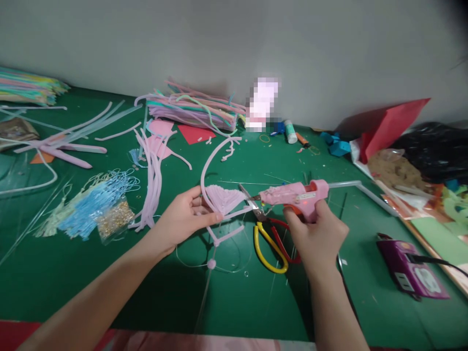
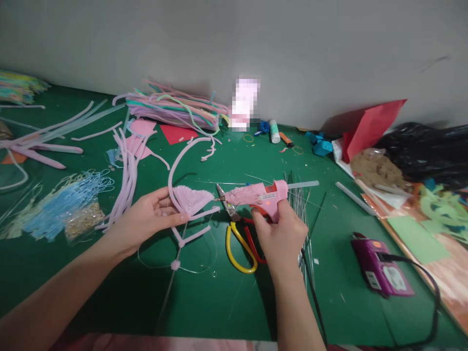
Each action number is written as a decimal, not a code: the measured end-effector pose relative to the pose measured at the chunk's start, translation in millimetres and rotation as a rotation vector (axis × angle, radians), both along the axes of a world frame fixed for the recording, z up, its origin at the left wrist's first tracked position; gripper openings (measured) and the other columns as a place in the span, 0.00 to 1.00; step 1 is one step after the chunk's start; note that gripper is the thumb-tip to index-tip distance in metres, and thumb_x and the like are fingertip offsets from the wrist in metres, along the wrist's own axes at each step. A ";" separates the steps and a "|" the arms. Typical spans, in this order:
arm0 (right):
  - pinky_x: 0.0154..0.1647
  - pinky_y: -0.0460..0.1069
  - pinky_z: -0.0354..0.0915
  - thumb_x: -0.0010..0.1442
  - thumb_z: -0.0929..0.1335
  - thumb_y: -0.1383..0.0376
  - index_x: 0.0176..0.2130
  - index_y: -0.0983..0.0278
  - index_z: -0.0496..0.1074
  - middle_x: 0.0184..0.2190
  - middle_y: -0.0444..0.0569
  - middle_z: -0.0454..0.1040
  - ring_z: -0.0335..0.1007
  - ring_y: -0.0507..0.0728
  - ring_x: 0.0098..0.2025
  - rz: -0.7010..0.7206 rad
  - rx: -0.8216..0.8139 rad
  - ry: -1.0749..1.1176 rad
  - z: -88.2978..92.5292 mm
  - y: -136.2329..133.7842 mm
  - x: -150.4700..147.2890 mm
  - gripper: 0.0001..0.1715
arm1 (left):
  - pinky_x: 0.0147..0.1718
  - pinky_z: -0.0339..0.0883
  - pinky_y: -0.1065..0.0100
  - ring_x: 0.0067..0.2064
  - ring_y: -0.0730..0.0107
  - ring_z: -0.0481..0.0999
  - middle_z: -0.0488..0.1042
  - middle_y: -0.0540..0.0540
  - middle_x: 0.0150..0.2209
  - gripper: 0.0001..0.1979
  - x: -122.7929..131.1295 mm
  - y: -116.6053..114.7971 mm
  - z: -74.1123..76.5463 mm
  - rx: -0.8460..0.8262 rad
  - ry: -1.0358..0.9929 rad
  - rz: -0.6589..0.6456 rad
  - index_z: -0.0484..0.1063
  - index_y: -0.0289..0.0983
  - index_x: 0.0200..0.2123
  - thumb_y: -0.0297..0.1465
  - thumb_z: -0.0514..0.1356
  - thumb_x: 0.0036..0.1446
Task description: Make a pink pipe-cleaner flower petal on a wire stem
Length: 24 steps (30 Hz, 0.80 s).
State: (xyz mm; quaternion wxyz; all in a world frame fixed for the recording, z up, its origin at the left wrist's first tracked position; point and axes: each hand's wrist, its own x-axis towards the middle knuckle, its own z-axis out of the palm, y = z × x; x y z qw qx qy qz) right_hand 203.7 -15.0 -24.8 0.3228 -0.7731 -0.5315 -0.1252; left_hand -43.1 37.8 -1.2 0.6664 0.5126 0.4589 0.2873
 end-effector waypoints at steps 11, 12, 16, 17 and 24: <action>0.20 0.47 0.49 0.48 0.67 0.56 0.21 0.58 0.48 0.13 0.36 0.52 0.49 0.50 0.16 -0.011 -0.010 -0.007 -0.8 -0.1 2.0 0.21 | 0.45 0.71 0.60 0.45 0.58 0.77 0.78 0.42 0.44 0.25 0.2 -0.3 0.3 0.000 -0.016 -0.010 0.70 0.37 0.48 0.33 0.69 0.46; 0.20 0.47 0.49 0.48 0.67 0.56 0.21 0.58 0.48 0.13 0.36 0.52 0.49 0.50 0.16 -0.012 -0.012 -0.007 -0.5 -0.1 2.0 0.21 | 0.45 0.71 0.60 0.45 0.59 0.77 0.77 0.42 0.45 0.25 0.2 -0.4 0.2 -0.002 -0.024 -0.011 0.70 0.37 0.48 0.33 0.69 0.46; 0.20 0.47 0.49 0.48 0.66 0.57 0.21 0.58 0.47 0.13 0.36 0.51 0.48 0.50 0.16 -0.011 -0.013 -0.011 0.2 -0.2 1.9 0.22 | 0.46 0.71 0.59 0.43 0.60 0.78 0.77 0.42 0.45 0.26 0.6 -1.1 0.2 -0.012 -0.030 -0.011 0.69 0.37 0.49 0.30 0.69 0.45; 0.20 0.47 0.49 0.48 0.66 0.56 0.21 0.58 0.47 0.13 0.36 0.51 0.48 0.50 0.16 -0.014 -0.014 -0.012 0.4 -0.3 1.7 0.22 | 0.46 0.71 0.59 0.43 0.60 0.78 0.78 0.42 0.45 0.26 0.7 -1.2 0.3 -0.012 -0.027 -0.010 0.69 0.37 0.49 0.30 0.70 0.45; 0.20 0.47 0.48 0.48 0.66 0.57 0.20 0.58 0.47 0.13 0.37 0.51 0.49 0.51 0.16 -0.001 -0.016 -0.019 2.4 -0.8 -0.7 0.21 | 0.47 0.71 0.59 0.44 0.60 0.78 0.78 0.42 0.44 0.26 1.0 -0.7 0.6 -0.022 -0.025 -0.003 0.70 0.37 0.48 0.31 0.70 0.45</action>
